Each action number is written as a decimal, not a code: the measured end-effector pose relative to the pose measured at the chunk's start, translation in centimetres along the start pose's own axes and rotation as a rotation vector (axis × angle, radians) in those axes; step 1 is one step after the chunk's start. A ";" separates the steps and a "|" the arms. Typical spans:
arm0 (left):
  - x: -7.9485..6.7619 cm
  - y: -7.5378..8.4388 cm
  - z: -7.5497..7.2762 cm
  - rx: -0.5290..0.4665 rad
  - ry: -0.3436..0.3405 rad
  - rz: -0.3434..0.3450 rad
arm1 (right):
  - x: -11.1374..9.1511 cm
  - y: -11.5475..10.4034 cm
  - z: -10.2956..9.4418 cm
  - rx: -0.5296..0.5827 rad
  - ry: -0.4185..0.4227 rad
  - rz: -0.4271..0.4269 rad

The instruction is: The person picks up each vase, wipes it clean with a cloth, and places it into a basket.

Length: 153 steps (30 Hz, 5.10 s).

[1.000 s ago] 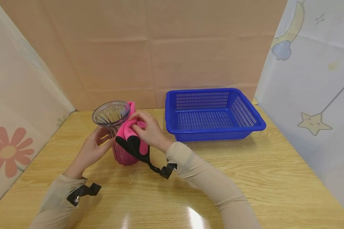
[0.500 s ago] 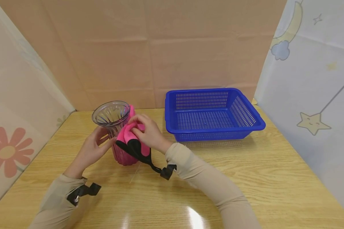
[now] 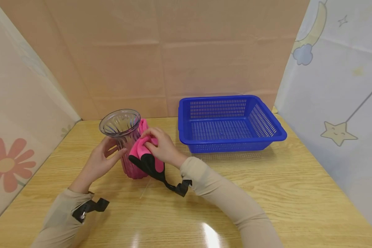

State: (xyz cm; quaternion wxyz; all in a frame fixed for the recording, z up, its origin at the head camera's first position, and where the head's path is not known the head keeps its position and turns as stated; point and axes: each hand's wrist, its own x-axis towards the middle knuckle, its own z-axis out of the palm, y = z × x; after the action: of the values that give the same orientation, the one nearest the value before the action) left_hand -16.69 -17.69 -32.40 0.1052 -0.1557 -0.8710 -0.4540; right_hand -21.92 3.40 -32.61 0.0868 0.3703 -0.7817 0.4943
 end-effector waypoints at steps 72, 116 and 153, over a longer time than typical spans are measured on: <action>0.0 -0.1 0.2 -0.021 0.005 0.019 | 1.2 -1.3 -0.8 0.077 0.042 0.019; 0.7 -1.1 -0.6 -0.171 -0.187 0.015 | 1.5 -1.6 -2.5 0.269 0.067 0.019; 0.4 -0.5 0.2 -0.073 -0.039 -0.043 | -0.2 0.6 -0.5 0.158 -0.003 0.040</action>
State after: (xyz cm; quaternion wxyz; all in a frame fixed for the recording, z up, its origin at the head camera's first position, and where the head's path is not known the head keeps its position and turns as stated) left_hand -17.27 -17.70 -32.75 0.0726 -0.1493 -0.8589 -0.4845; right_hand -22.27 4.07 -32.86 0.0463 0.3611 -0.7474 0.5558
